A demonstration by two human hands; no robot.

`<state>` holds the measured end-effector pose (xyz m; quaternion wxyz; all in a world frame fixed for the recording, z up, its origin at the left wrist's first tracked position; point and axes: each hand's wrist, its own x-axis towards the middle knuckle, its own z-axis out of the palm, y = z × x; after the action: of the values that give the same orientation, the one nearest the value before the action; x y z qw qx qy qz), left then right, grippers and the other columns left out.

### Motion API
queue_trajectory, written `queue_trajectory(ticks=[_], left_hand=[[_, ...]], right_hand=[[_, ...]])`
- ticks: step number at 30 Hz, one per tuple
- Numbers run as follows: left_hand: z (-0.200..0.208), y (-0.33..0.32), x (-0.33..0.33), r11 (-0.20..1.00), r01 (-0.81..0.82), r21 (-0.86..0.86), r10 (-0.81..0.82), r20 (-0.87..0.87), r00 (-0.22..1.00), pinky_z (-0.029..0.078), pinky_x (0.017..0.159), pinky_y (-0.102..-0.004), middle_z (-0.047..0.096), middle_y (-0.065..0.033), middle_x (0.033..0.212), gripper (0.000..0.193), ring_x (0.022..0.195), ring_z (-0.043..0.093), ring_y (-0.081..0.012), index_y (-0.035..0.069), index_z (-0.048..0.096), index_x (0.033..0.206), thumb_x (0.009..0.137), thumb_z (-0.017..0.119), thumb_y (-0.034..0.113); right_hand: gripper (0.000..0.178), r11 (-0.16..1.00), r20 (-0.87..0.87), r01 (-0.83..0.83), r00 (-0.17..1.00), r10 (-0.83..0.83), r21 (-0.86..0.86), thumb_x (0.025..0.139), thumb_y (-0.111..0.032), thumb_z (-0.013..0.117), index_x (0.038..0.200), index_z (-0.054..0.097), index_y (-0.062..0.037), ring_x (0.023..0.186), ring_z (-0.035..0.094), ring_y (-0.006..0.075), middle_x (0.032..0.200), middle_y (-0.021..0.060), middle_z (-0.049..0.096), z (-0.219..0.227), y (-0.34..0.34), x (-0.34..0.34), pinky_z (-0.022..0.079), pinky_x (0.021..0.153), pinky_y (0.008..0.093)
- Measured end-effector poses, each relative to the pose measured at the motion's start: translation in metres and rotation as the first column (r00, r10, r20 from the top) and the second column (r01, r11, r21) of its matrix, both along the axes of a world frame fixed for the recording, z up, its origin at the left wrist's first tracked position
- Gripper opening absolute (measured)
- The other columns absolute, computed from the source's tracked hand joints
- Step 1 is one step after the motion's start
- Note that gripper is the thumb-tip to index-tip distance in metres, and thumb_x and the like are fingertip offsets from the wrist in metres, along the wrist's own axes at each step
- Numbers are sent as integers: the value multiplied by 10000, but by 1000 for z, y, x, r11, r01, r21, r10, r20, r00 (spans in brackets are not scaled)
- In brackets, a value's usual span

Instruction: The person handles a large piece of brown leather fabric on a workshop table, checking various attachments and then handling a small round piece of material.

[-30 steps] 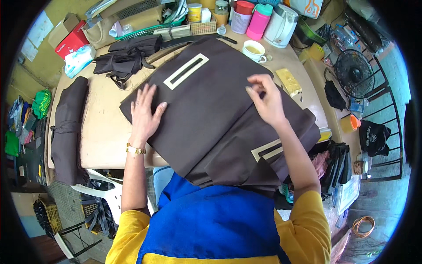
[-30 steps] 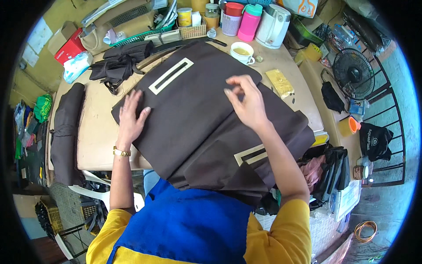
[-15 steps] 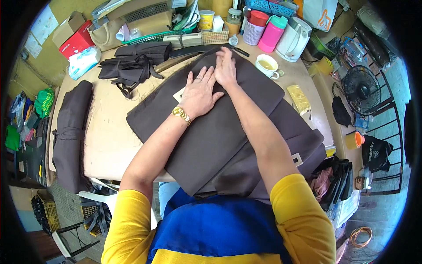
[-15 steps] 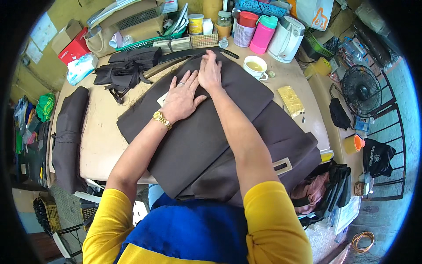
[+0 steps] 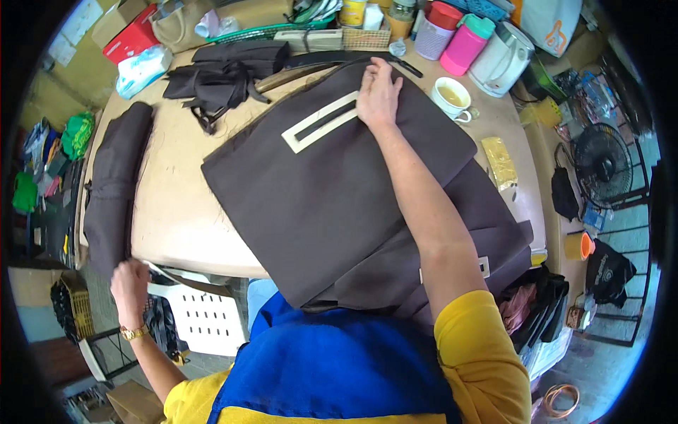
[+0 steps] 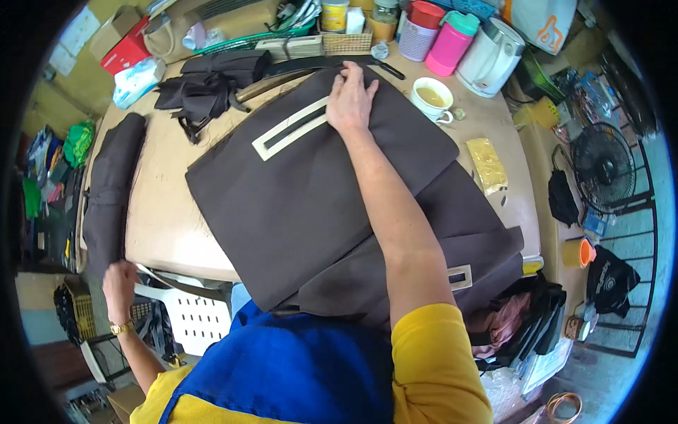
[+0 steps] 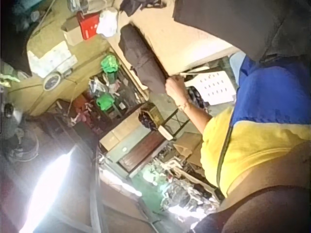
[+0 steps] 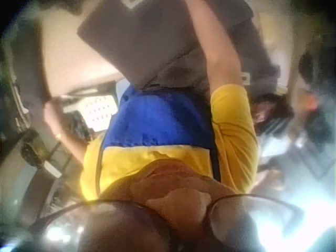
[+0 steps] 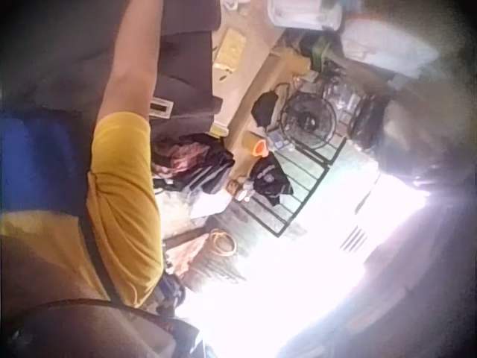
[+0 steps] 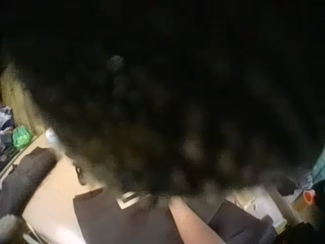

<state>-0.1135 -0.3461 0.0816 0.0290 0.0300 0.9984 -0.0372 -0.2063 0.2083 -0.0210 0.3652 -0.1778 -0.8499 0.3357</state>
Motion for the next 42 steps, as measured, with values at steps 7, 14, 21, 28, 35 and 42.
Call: queue_trajectory(ticks=[7, 14, 21, 28, 35, 42], left_hand=[[-13, 205, -46, 513, 517, 685, -382, -357, 852, 518, 673, -319, 702, -125, 834, 200, 711, 661, -222, 13, 717, 921, 889, 700, 209], [-63, 354, -73, 424, 877, 226, -783, -396, 480, 233, 1166, -513, 324, -128, 1561, 606, 1448, 290, -297, 77, 350, 1488, 983, 504, 375], [-38, 186, -80, 907, 396, -146, -417, -165, 894, 328, 1110, -447, 553, -121, 1376, 331, 1330, 459, -317, 141, 656, 1210, 964, 529, 323], [-14, 227, -96, 659, 407, 632, -320, -254, 913, 413, 508, -263, 564, 3, 586, 247, 529, 480, -43, 12, 655, 739, 905, 688, 192], [-66, 296, -83, 541, 768, 343, -741, -237, 628, 235, 1160, -518, 417, -151, 1504, 638, 1423, 330, -336, 122, 253, 1533, 985, 497, 341], [-75, 187, -106, 901, 423, 101, -281, -608, 743, 390, 1052, -492, 473, -201, 1440, 379, 1308, 481, -358, 123, 626, 1275, 953, 577, 317]], right_hand=[[355, 1000, -39, -1, 999, 2, 15, 1001, -199, 480, 1322, 376, -89, 1091, 603, 291, 1107, 109, 616, -1, 5, 4, 156, 1157, 588], [343, 1000, -13, -26, 1000, 26, 18, 1002, -203, 470, 1312, 380, -86, 1065, 604, 298, 1084, 96, 618, 0, 6, 1, 153, 1152, 601], [342, 1000, -4, 14, 1000, -14, 17, 1004, -212, 470, 1307, 376, -85, 1063, 606, 300, 1074, 106, 618, 3, 3, 5, 142, 1152, 615], [357, 1000, -25, 9, 1000, -9, 9, 1001, -235, 485, 1305, 381, -83, 1076, 602, 309, 1103, 119, 608, 2, 0, 3, 138, 1159, 603], [353, 1000, -73, 14, 997, -14, -2, 995, -235, 495, 1298, 403, -78, 1091, 593, 300, 1111, 118, 603, -2, 6, 4, 138, 1162, 588], [311, 986, -245, -5, 968, 47, 167, 979, -216, 515, 1253, 474, -76, 1125, 567, 292, 1092, 120, 609, 1, -1, -2, 225, 1122, 547]])
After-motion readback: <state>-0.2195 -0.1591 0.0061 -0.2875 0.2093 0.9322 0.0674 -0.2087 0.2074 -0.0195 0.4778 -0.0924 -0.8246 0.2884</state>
